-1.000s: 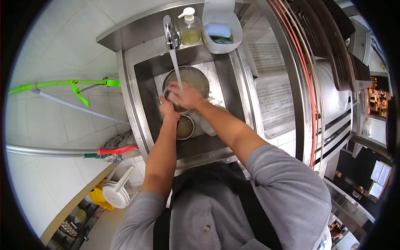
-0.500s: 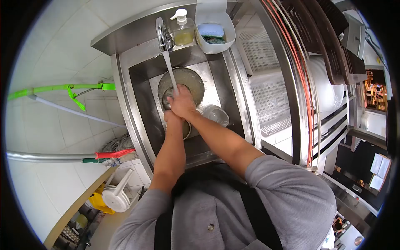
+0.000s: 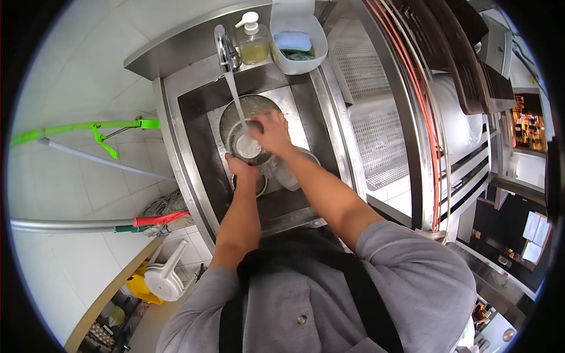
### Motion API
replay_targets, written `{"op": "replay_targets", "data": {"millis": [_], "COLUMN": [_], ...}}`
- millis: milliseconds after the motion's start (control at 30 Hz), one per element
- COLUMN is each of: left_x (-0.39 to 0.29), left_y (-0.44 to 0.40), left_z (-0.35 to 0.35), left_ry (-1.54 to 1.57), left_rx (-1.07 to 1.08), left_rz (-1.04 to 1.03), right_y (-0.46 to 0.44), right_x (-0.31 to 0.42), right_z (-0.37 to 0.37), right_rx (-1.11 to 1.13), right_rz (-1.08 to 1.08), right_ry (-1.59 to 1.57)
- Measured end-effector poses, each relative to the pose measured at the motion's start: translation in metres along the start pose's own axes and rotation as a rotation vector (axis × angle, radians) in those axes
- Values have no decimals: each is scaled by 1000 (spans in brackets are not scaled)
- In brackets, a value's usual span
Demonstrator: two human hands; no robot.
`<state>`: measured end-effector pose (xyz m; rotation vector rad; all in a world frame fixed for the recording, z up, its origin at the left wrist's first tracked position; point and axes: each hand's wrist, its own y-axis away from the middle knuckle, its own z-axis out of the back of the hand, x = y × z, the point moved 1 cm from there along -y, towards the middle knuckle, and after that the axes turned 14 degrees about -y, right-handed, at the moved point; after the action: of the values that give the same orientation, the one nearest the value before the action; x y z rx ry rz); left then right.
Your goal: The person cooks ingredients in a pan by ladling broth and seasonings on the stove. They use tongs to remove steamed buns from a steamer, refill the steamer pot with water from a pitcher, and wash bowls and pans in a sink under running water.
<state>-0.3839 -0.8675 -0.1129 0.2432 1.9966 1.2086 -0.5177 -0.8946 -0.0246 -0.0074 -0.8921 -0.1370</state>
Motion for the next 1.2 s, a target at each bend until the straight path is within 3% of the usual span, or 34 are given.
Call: {"op": "replay_targets", "data": {"millis": [33, 67, 133, 200, 233, 267, 300, 333, 400, 433, 467, 533, 567, 600, 667, 733, 767, 800, 867, 900, 933, 1000, 1067, 1200], "left_x": [-3, -6, -6, -4, -23, -34, -42, -47, -37, -58, -67, -75, -77, -76, -76, -76, -79, -80, -85, -98, -114, -147, -183, -261], "left_y": [-1, -1, -17, -39, -10, 5, 12, 9, -73, -55, -36, -18, -20, -21, 3, 25, 28, 25, 18, 24, 23, 29, 41, 49], "left_z": [-3, -4, -2, 5, -10, -18, -28, -35, -13, -17, -25, -46, -54, -61, -77, -76, -76, -70, -59, -58, -59, -59, -69, -78], "left_ry": [-56, -114, -151, -539, -805, -800, -763, -724, -683, -972, -974, -1388, -1566, -1730, -1982, -2156, -2320, -2327, -2378, -2343, -2342, -2147, -1951, -1544], "left_rx": [107, 210, 236, 351, 271, 256, 377, 497, 591, 449, 440, 249, 244, 241, 421, 504, 597, 589, 453, 416, 391, 417, 302, -100], "left_rz": [38, 74, 46, 100, 144, 145, 201, 260, 259, 170, 184, -437, -686, -944, -1102, -1156, -1234, -1236, -1491, -1502, -1514, -1761, -1988, -1633], "right_y": [-11, -20, -31, -26, -26, -22, -13, -10, 11, 10, 17, 22, 34, 48, 70, 95, 95, 99, 108, 109, 108, 106, 102, 66], "right_x": [-30, -45, -55, -49, -50, -48, -32, -21, -2, -7, -18, -15, -21, -23, -35, -67, -87, -107, -137, -140, -132, -106, -63, 24], "right_z": [-20, -25, -21, -15, -22, -31, -37, -36, -39, -47, -53, -46, -60, -78, -110, -149, -174, -197, -226, -230, -228, -220, -195, -103], "right_rx": [-175, -171, 127, 151, 89, 30, 116, 130, 377, 321, 330, 112, -134, -129, -281, -220, 35, 292, 563, 621, 627, 567, 541, 582], "right_rz": [16, 17, -609, -550, -369, -190, -123, -125, 175, 421, 410, 255, 110, 99, -465, -437, -535, -629, -726, -750, -768, -763, -714, -503], "right_ry": [-311, -311, -766, -723, -516, -315, -155, -163, -177, -282, -289, -458, -434, -439, -311, -168, -56, 63, 18, 17, 24, 78, 137, 286]}}
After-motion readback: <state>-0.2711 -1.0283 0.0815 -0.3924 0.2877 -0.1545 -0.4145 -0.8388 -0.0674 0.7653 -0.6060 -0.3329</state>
